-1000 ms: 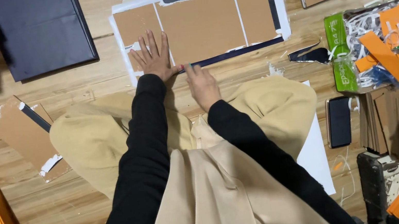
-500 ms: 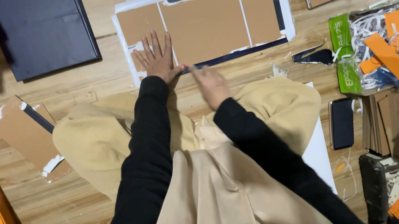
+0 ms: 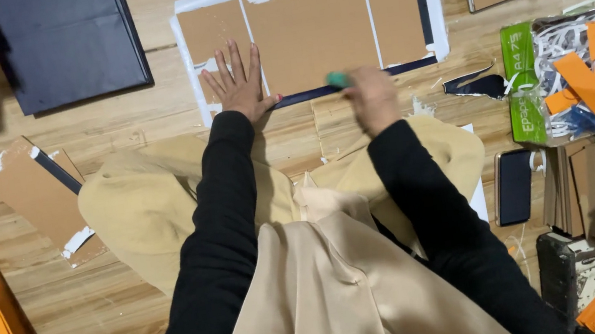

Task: The person is assembling boxes by applying adhesive sheets to cardboard templates, pressing them down with a tool, and folding the edges.

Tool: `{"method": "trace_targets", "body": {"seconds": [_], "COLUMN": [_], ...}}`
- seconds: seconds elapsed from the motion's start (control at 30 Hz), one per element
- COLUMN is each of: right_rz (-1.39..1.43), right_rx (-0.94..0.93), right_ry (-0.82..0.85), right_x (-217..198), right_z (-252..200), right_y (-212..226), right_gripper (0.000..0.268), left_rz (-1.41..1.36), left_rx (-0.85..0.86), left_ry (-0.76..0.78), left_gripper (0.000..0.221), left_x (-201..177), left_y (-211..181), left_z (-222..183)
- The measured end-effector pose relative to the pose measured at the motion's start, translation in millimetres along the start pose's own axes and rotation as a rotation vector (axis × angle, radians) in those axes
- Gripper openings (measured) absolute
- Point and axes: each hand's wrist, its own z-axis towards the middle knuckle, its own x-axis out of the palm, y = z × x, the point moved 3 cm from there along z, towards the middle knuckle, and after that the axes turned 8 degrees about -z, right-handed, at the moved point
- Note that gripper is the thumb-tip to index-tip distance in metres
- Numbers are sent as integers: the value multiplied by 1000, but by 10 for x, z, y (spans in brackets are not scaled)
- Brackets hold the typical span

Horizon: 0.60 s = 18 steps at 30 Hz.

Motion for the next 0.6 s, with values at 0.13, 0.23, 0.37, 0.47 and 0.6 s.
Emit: {"method": "trace_targets", "body": {"seconds": [0.13, 0.23, 0.37, 0.47, 0.6], "right_rz": [-73, -109, -67, -122, -90], "right_rx": [-318, -148, -146, -215, -138], "right_ry": [32, 17, -31, 97, 1], "right_x": [32, 188, 140, 268, 80], "right_z": [104, 189, 132, 41, 190], "right_y": [390, 247, 317, 271, 392], "right_gripper": [10, 19, 16, 21, 19], "left_rz": [9, 1, -4, 11, 17], "left_rx": [17, 32, 10, 13, 11], "left_ry": [-10, -14, -16, -4, -9], "left_gripper": [103, 104, 104, 103, 103], "left_x": [-2, 7, -12, 80, 13], "left_y": [-12, 15, 1, 19, 4], "left_z": [-27, -10, 34, -6, 4]}}
